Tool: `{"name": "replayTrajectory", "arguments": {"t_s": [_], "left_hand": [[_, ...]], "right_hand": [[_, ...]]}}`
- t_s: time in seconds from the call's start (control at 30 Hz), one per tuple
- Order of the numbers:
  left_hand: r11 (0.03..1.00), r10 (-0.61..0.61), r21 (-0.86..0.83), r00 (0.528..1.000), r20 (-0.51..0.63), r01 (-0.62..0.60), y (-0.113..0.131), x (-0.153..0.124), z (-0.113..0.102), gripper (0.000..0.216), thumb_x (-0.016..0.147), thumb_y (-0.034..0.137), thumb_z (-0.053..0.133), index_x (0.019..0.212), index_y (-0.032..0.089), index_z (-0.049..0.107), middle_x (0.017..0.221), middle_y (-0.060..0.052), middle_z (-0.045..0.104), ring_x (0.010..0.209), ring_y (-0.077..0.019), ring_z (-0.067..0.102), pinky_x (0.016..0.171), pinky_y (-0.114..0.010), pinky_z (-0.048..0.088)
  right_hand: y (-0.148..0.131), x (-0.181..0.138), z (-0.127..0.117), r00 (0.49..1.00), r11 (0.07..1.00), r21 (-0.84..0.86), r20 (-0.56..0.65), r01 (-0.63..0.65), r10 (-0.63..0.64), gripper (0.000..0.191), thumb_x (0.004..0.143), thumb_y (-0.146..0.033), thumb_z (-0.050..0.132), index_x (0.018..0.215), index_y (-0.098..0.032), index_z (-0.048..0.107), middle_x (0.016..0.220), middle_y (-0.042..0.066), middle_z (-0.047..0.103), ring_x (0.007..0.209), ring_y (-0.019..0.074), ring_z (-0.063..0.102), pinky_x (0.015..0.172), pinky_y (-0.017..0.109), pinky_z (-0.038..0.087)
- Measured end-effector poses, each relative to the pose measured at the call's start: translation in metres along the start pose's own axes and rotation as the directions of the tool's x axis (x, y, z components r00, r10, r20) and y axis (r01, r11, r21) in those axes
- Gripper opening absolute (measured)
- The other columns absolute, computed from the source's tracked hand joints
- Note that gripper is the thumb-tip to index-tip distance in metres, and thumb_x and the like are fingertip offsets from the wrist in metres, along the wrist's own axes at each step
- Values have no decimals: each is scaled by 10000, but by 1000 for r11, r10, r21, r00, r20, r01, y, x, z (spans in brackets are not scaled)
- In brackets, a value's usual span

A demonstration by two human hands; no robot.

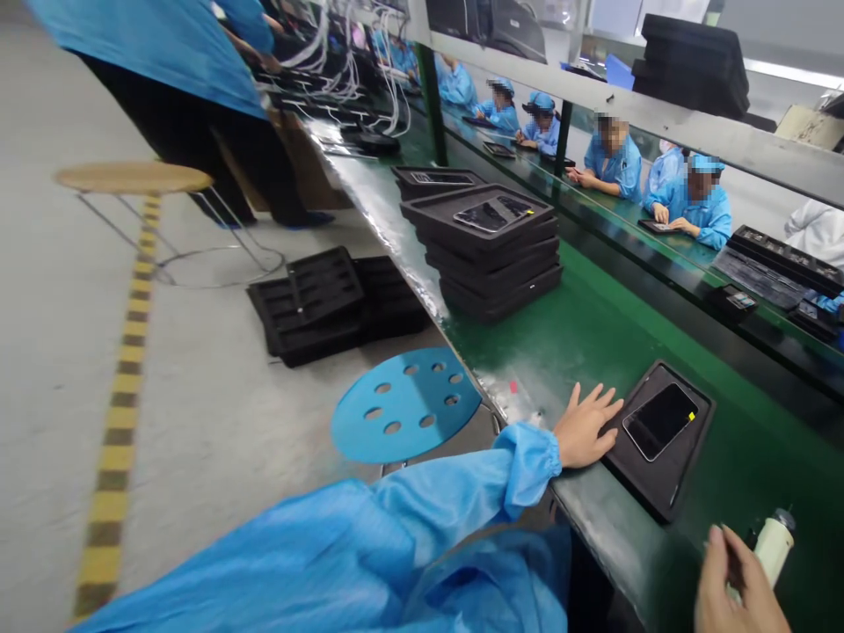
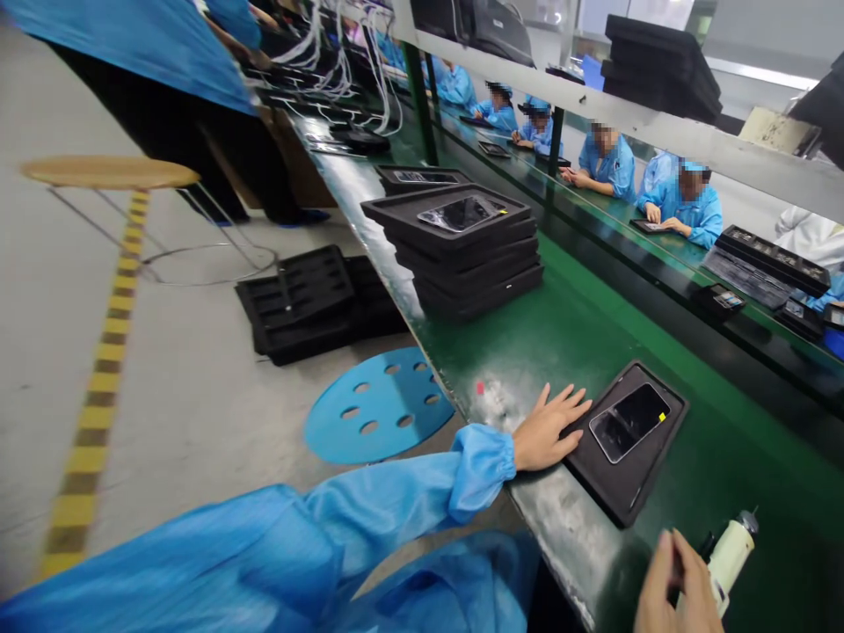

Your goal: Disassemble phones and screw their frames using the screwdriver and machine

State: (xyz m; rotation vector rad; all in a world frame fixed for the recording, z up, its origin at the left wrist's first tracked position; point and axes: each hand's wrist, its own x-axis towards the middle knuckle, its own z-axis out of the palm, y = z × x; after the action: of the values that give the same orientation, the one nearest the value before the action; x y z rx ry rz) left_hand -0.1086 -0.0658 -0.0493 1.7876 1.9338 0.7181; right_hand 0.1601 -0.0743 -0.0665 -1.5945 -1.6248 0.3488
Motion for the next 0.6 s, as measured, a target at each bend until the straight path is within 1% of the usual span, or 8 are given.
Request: {"name": "replayTrajectory", "arguments": {"t_s": [0.07,0.17,0.27,0.33,0.4,0.47,0.53,0.6], "left_hand": [[999,37,-25,999,4,-36,-1,0,2,646,802,258,463,1438,291,355,1470,-106,356,1419,-338,158,1126,-657,-21],[997,77,-8,996,46,-77,-4,2,4,658,771,183,442,1418,296,397,1462,-110,369,1420,-341,144,1112,-674,-35],[994,111,-1,986,125,-112,-9,-1,1,628,727,128,443,1326,298,526,1496,-100,299,1426,-316,116,1125,-639,-37],[991,133,-42,980,146,-128,-14,-5,-4,612,692,102,441,1246,310,598,1495,-63,306,1422,-277,161,1158,-575,4],[985,143,-111,986,83,-133,-19,-12,-12,615,675,86,420,1213,307,619,1462,-31,379,1392,-217,275,1188,-466,112],[985,86,-151,996,-23,-88,-23,-18,-20,632,687,84,395,1250,299,586,1392,-22,483,1319,-169,411,1173,-376,219],[993,-54,-112,989,-137,39,-25,-23,-26,574,745,149,411,1287,273,553,1357,-58,521,1291,-209,450,1165,-426,229],[985,-174,-45,963,-206,168,-25,-26,-29,463,793,270,459,1234,250,598,1375,-109,492,1336,-307,377,1151,-574,132]], "right_hand": [[-17,4,20,998,996,-84,61,39,-34,577,799,-663,474,992,-147,642,851,105,678,697,249,635,643,337,485],[-21,8,38,970,971,-203,230,130,-81,710,799,-730,389,1045,-108,625,867,118,677,683,252,631,586,319,457],[-19,-1,44,970,967,-188,203,170,-131,694,855,-691,337,1064,-89,611,861,127,670,654,222,621,583,289,438],[-25,-17,44,974,975,-135,164,176,-154,654,888,-654,334,1087,-88,593,828,103,664,576,182,591,555,271,410],[-37,-34,45,964,975,-42,169,217,-207,589,903,-618,376,1088,-97,583,761,63,655,527,151,567,548,254,396],[-49,-49,50,936,957,80,201,279,-290,526,906,-578,430,1062,-102,588,680,27,632,491,131,540,542,239,391],[-59,-58,56,909,934,192,239,301,-342,479,902,-546,469,1042,-107,599,634,5,609,462,115,512,522,226,389],[-62,-61,62,903,926,260,261,274,-340,467,887,-548,490,1039,-122,605,611,-7,599,451,111,507,499,217,389]]}}
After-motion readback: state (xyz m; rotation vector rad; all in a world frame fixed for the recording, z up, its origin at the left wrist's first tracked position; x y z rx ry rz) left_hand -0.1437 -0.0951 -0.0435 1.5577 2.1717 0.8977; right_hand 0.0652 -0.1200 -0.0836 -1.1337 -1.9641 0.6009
